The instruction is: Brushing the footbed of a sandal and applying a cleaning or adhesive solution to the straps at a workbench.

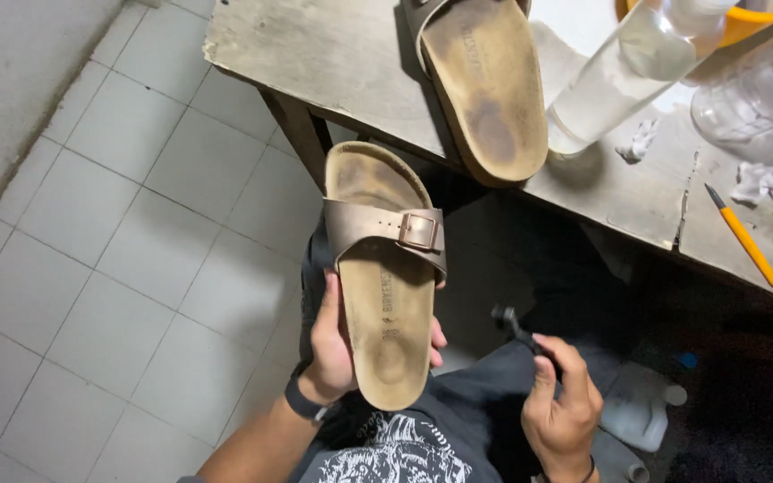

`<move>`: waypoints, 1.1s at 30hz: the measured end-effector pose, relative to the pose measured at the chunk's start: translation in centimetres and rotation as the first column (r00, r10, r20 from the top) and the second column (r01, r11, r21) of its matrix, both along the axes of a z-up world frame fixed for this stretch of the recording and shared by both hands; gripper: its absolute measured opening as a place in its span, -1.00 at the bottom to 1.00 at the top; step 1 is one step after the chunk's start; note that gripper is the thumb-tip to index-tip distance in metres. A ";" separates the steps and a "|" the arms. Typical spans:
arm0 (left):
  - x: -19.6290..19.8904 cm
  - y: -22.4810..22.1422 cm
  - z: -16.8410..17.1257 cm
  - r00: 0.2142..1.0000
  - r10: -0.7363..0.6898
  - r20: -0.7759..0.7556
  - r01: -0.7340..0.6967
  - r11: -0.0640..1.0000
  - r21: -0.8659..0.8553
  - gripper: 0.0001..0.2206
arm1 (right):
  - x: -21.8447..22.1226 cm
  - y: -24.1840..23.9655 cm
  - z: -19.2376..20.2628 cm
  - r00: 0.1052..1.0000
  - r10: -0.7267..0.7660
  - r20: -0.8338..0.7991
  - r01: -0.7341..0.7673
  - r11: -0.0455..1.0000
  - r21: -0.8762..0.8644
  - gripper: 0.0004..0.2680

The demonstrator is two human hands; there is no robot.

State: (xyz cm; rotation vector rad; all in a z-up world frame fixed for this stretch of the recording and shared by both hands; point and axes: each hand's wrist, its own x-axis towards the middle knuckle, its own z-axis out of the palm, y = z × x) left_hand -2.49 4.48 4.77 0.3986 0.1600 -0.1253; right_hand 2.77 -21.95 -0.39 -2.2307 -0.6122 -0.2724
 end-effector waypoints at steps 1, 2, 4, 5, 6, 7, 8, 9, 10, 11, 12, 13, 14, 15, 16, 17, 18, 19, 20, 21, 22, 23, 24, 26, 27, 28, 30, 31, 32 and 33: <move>0.2 0.2 -0.4 1.000 -0.003 0.001 0.003 1.000 0.001 0.04 | 0.3 0.3 0.1 1.000 -0.003 0.001 0.003 1.000 0.001 -0.84; 0.2 0.1 -0.9 1.000 -0.005 -0.003 0.006 1.000 0.010 0.05 | 0.2 0.3 0.2 0.999 0.033 0.030 -0.033 0.999 0.003 -0.85; 0.0 -0.2 -1.7 1.000 -0.011 -0.009 0.011 1.000 0.015 0.07 | 0.2 1.1 1.1 0.996 0.067 0.057 -0.067 0.998 0.001 -0.86; 0.0 -0.4 -2.1 0.999 0.024 -0.025 -0.023 0.998 0.054 0.05 | 0.4 1.8 2.0 0.993 0.104 0.055 -0.105 0.994 0.005 -0.88; 0.3 -0.6 -2.5 0.998 0.049 -0.035 -0.045 0.994 0.095 0.03 | 0.5 2.5 2.8 0.990 0.131 0.057 -0.132 0.991 0.010 -0.90; 0.0 -1.3 -3.6 0.999 0.035 -0.032 -0.032 0.995 0.093 0.03 | 0.3 3.4 3.0 0.991 0.118 0.059 -0.119 0.993 0.008 -0.90; 0.1 -1.9 -4.7 0.993 0.096 -0.063 -0.091 0.993 0.074 -0.02 | 0.3 4.4 3.1 0.993 0.111 0.046 -0.113 0.993 0.043 -0.91; 0.2 -2.4 -5.8 0.983 0.154 -0.096 -0.149 0.987 0.056 -0.07 | 0.3 5.4 3.3 0.994 0.105 0.032 -0.107 0.991 0.078 -0.89; 0.2 -2.8 -7.2 0.986 0.142 -0.083 -0.138 0.989 0.059 -0.07 | -0.3 6.5 3.6 0.995 0.092 0.045 -0.096 0.992 0.082 -0.89; 0.2 -3.0 -8.6 0.976 0.158 -0.151 -0.160 0.987 -0.005 -0.04 | -1.0 7.8 3.9 0.995 0.097 0.020 -0.099 0.989 0.107 -0.98; 0.1 -3.4 -10.1 0.959 0.176 -0.224 -0.196 0.978 -0.071 -0.01 | -1.6 9.0 4.1 0.994 0.113 -0.009 -0.111 0.985 0.128 -0.86; 0.9 -2.3 -8.8 0.961 0.173 -0.216 -0.193 0.979 -0.072 -0.01 | -2.4 8.9 3.9 0.994 0.111 -0.001 -0.110 0.986 0.128 -0.86; 1.6 -1.2 -7.5 0.936 0.330 -0.124 -0.328 0.944 0.037 -0.01 | -3.2 9.0 3.7 0.978 0.209 0.003 -0.207 0.967 0.148 -0.91; 2.2 0.0 -6.2 0.884 0.468 -0.013 -0.463 0.877 0.129 0.00 | -4.1 9.0 3.5 0.952 0.305 0.009 -0.302 0.939 0.166 -0.92; 2.2 -0.1 -6.0 0.885 0.465 -0.006 -0.461 0.878 0.127 0.00 | -3.6 8.9 3.3 0.953 0.302 0.016 -0.300 0.939 0.165 -0.92; 2.1 -0.2 -5.9 0.877 0.474 0.078 -0.480 0.866 0.139 -0.01 | -3.1 8.7 3.0 0.972 0.234 0.007 -0.232 0.963 0.138 -0.94; 1.8 -0.4 -5.8 0.865 0.478 0.156 -0.499 0.854 0.148 0.00 | -2.8 8.4 2.7 0.986 0.164 -0.005 -0.162 0.981 0.109 -0.95; 1.8 -1.4 -6.5 0.866 0.475 0.156 -0.496 0.856 0.146 0.00 | -2.9 8.9 3.1 0.987 0.160 -0.005 -0.159 0.981 0.107 -0.95; 1.5 -2.5 -7.2 0.902 0.418 0.107 -0.429 0.893 0.134 -0.02 | -3.1 9.4 3.4 0.986 0.168 0.005 -0.166 0.973 0.163 -0.95; 1.1 -3.5 -7.9 0.932 0.357 0.059 -0.361 0.925 0.118 -0.02 | -3.3 10.0 3.8 0.985 0.174 0.015 -0.173 0.961 0.217 -0.94; 1.4 -2.7 -8.1 0.930 0.363 0.060 -0.368 0.922 0.117 -0.02 | -3.5 9.7 3.8 0.983 0.181 0.016 -0.180 0.960 0.216 -0.94; 1.6 -1.9 -8.3 0.888 0.433 0.153 -0.454 0.879 0.146 -0.04 | -3.7 9.4 3.8 0.973 0.229 0.028 -0.230 0.951 0.206 -0.94; 1.9 -1.0 -8.4 0.840 0.483 0.246 -0.528 0.832 0.168 -0.07 | -4.0 9.2 3.9 0.963 0.266 0.038 -0.268 0.943 0.196 -0.93; 2.4 0.2 -7.1 0.818 0.494 0.294 -0.537 0.839 0.084 -0.05 | -3.5 8.6 3.3 0.974 0.226 0.011 -0.225 0.959 0.172 -0.93; 2.6 0.7 -6.4 0.791 0.510 0.339 -0.542 0.840 0.000 -0.03 | -3.3 8.2 3.0 0.982 0.189 -0.016 -0.185 0.972 0.145 -0.92; 2.0 -0.6 -7.2 0.789 0.514 0.336 -0.546 0.838 0.000 -0.03 | -3.4 8.8 3.6 0.981 0.193 -0.018 -0.188 0.971 0.144 -0.92; 0.9 -3.1 -8.8 0.870 0.430 0.240 -0.474 0.864 0.171 0.01 | -3.8 10.1 4.8 0.972 0.227 0.054 -0.233 0.941 0.245 -0.88; 1.5 -2.4 -8.2 0.876 0.422 0.235 -0.465 0.868 0.175 0.01 | -3.7 9.9 4.5 0.975 0.218 0.048 -0.224 0.943 0.248 -0.88; 2.0 -2.0 -7.7 0.817 0.504 0.279 -0.560 0.810 0.177 -0.01 | -3.6 9.5 4.1 0.967 0.250 0.049 -0.254 0.938 0.236 -0.89; 2.4 -1.5 -7.2 0.749 0.579 0.322 -0.648 0.742 0.174 -0.02 | -3.5 9.2 3.7 0.958 0.281 0.049 -0.285 0.932 0.224 -0.91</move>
